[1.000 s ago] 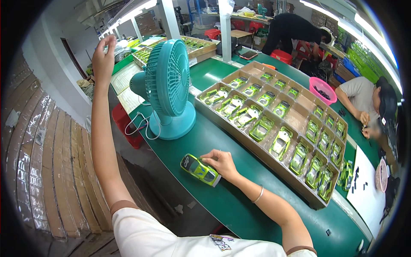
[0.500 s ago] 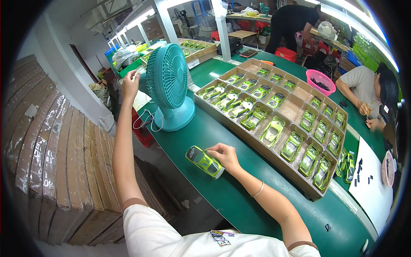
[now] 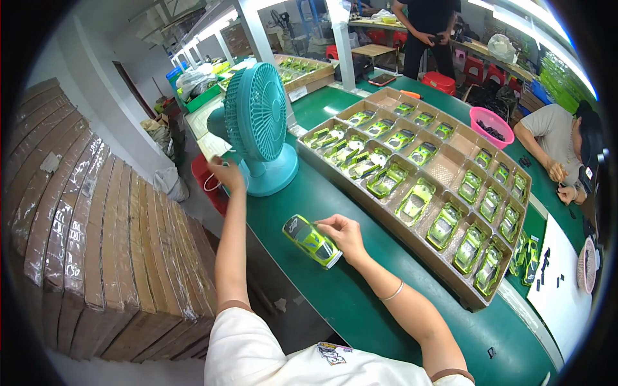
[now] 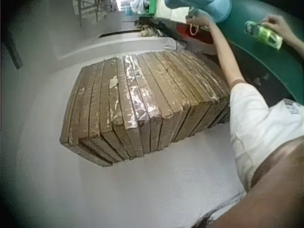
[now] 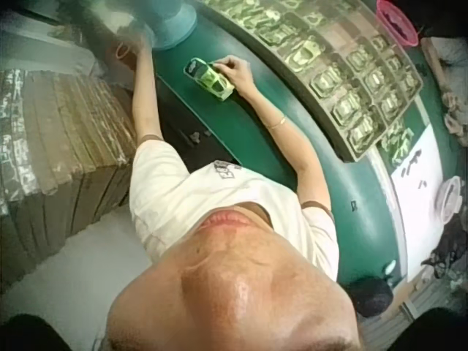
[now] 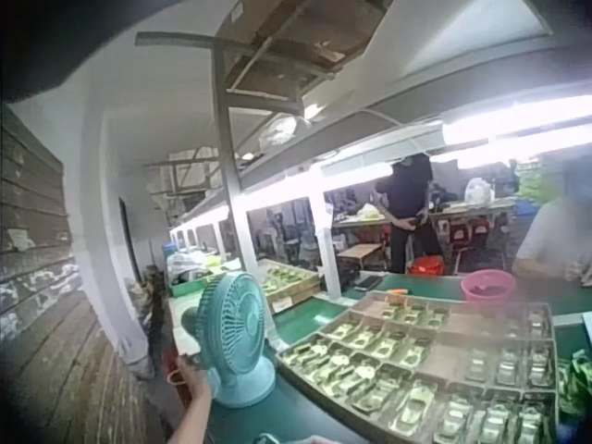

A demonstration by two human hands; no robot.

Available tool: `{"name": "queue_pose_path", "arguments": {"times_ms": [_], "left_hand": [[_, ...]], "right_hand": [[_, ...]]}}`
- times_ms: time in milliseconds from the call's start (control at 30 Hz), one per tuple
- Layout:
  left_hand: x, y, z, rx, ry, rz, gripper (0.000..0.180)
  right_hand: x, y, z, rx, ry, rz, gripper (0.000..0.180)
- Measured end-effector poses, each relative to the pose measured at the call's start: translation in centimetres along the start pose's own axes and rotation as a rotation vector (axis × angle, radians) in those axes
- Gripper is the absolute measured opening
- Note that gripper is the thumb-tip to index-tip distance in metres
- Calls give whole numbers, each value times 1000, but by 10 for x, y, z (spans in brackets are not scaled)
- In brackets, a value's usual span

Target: The person assembles small green toy cars at a factory workstation. They pick up a car body, insert a black component into the interior, and place the finished unit into a cardboard tray. The process is repeated for multiple units throughout the clip.

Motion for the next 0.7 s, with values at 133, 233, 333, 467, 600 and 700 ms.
{"name": "queue_pose_path", "arguments": {"times_ms": [133, 233, 333, 467, 600, 700], "left_hand": [[-31, -13, 26, -345, 66, -50, 57], [-18, -28, 33, -234, 184, -215, 57], [-8, -34, 32, -163, 124, -346, 51], [-38, -31, 4, -369, 51, 41, 43], [-31, -28, 5, -569, 250, 218, 28], [-36, -19, -9, -645, 280, 180, 30]], "right_hand": [[-1, -5, -1, 16, -72, -37, 12], [3, -4, 0, 10, -50, -65, 11], [2, 0, -2, 15, -32, -40, 10], [-3, -7, -2, -15, -36, -82, 11], [-5, -1, -3, -15, -43, -34, 12], [-6, -4, -3, -26, -40, -29, 12]]}}
Point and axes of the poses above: each hand's wrist, its own z-axis away from the middle knuckle, its own y-axis out of the back of the hand, x = y × z, the point moved 1 cm from there along -z, towards the middle knuckle, and after that the axes turned 8 degrees about y, right-handed, at the moved point
